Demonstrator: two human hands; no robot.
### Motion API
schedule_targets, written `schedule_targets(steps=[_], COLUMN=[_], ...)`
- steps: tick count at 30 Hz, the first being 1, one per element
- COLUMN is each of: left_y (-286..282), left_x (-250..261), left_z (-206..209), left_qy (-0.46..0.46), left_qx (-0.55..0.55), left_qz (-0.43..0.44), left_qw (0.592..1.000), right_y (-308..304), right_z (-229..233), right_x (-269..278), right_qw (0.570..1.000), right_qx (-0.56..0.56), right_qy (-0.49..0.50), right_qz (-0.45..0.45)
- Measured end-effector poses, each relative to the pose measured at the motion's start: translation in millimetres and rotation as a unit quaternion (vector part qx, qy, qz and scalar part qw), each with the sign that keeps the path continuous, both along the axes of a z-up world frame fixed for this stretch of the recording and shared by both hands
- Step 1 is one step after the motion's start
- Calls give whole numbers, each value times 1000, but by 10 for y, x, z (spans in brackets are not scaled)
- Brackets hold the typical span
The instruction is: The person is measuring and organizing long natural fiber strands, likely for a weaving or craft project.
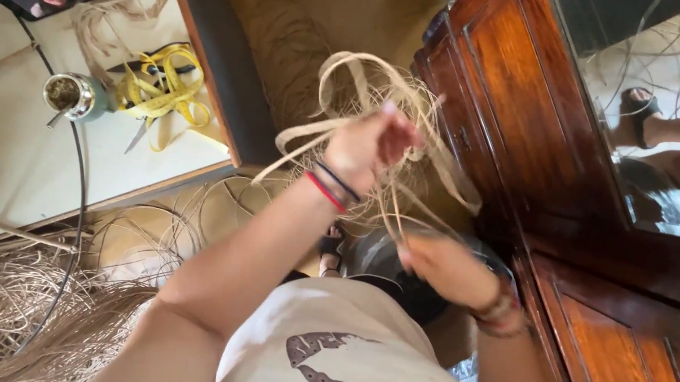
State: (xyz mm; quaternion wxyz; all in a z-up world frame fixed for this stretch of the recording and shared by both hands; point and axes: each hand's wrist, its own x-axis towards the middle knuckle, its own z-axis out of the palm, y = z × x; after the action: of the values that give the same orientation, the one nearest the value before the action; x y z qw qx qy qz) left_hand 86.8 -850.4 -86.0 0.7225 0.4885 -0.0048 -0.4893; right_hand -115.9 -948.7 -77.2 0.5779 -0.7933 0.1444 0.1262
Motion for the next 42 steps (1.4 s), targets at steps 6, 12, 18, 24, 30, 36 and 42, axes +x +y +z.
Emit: schedule_targets(steps=[6, 12, 18, 24, 30, 36, 42], left_y=[6, -17, 18, -5, 11, 154, 241], left_x=[-325, -223, -224, -373, -191, -180, -181], left_z=[56, 32, 69, -223, -368, -274, -274], left_qy=[-24, -24, 108, 98, 168, 207, 147], left_qx=[28, 61, -1, -28, -90, -27, -31], left_qz=[-1, -32, 1, -83, 45, -65, -121], left_qw=[999, 997, 994, 991, 981, 976, 981], right_y=[153, 67, 56, 269, 13, 47, 125], right_z=[154, -15, 376, -73, -3, 73, -106], right_x=[161, 137, 89, 235, -64, -45, -31], right_qw=[977, 967, 994, 926, 979, 977, 975], right_qx=[213, 185, 79, 250, 120, 24, -34], right_qy=[-6, -134, 51, -20, 24, 7, -26], right_qz=[-14, -112, 51, -284, -161, -210, -220])
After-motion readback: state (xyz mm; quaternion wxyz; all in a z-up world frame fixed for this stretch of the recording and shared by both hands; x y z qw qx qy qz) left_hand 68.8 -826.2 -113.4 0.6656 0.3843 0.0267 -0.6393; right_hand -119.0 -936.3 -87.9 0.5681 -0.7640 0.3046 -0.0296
